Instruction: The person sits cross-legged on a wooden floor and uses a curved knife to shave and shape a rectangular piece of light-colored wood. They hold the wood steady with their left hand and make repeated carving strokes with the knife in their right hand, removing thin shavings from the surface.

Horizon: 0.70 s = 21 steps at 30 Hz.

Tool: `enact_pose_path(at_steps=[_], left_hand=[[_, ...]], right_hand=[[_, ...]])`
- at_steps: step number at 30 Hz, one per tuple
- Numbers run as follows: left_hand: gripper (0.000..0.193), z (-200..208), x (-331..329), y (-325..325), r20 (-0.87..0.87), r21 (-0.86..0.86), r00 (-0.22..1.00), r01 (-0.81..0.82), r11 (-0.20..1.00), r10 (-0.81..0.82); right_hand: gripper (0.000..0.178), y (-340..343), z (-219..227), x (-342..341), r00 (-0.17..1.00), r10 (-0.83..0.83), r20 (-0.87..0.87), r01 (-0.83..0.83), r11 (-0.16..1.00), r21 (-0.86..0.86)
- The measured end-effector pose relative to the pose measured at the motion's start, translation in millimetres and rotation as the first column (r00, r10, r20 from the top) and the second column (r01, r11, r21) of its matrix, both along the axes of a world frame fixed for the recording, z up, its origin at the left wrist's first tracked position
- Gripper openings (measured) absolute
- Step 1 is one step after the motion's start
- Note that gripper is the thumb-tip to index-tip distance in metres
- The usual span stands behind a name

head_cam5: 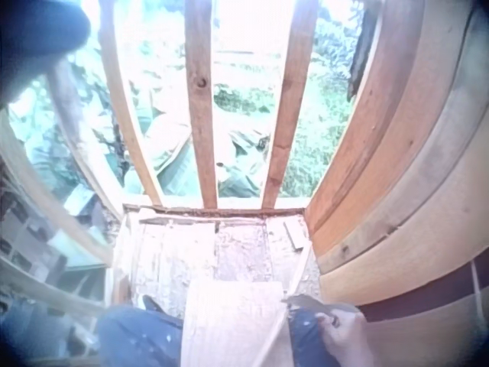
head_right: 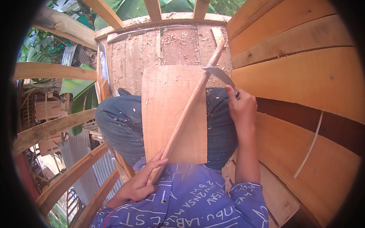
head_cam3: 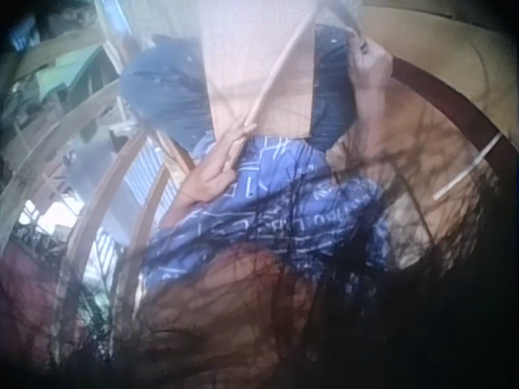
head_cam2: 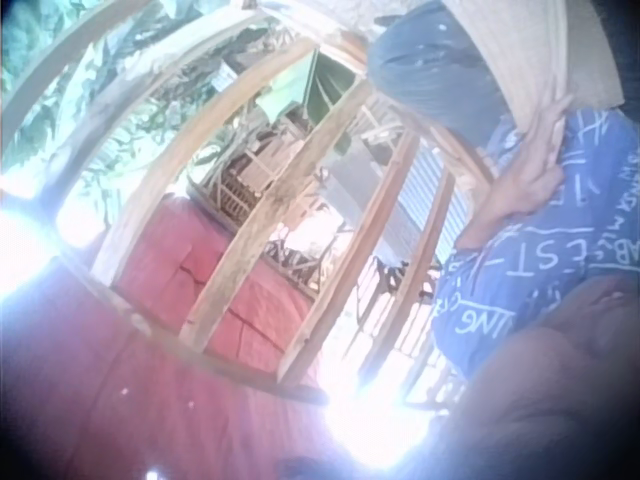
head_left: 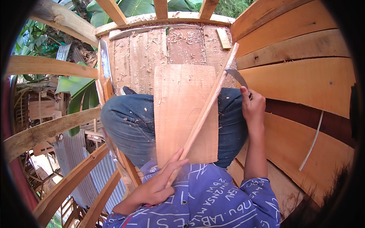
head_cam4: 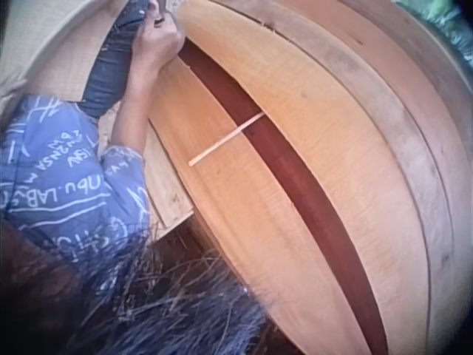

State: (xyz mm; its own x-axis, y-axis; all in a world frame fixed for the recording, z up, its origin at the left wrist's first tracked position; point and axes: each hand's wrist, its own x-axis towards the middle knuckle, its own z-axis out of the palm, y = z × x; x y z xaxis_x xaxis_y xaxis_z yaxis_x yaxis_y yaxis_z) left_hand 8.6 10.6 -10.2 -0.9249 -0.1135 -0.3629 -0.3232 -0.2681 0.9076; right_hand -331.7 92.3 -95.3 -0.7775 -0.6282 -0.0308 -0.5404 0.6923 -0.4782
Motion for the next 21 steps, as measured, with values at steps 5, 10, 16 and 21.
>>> enact_pose_path(at_steps=[5,10,16,21], left_hand=[[0.081,1.0,-7.1,-1.7,0.056,0.03,0.998,-0.02,0.999,0.018],[0.085,4.6,-3.6,-3.6,0.134,0.04,0.991,-0.015,0.999,0.01],[0.086,7.1,-16.7,8.6,0.118,0.005,0.992,-0.037,0.999,0.036],[0.084,14.1,-24.9,27.2,0.117,-0.03,0.984,-0.13,0.991,0.132]], right_hand=[[0.056,9.6,-1.6,64.7,0.966,0.244,0.088,-0.231,0.964,-0.132],[0.06,2.0,-8.1,78.8,0.873,0.328,0.362,-0.214,0.923,-0.32],[0.066,-40.2,-33.7,47.0,0.593,0.265,0.761,0.321,0.789,-0.524],[0.066,-76.1,-56.4,41.6,0.567,0.332,0.754,0.356,0.726,-0.588]])
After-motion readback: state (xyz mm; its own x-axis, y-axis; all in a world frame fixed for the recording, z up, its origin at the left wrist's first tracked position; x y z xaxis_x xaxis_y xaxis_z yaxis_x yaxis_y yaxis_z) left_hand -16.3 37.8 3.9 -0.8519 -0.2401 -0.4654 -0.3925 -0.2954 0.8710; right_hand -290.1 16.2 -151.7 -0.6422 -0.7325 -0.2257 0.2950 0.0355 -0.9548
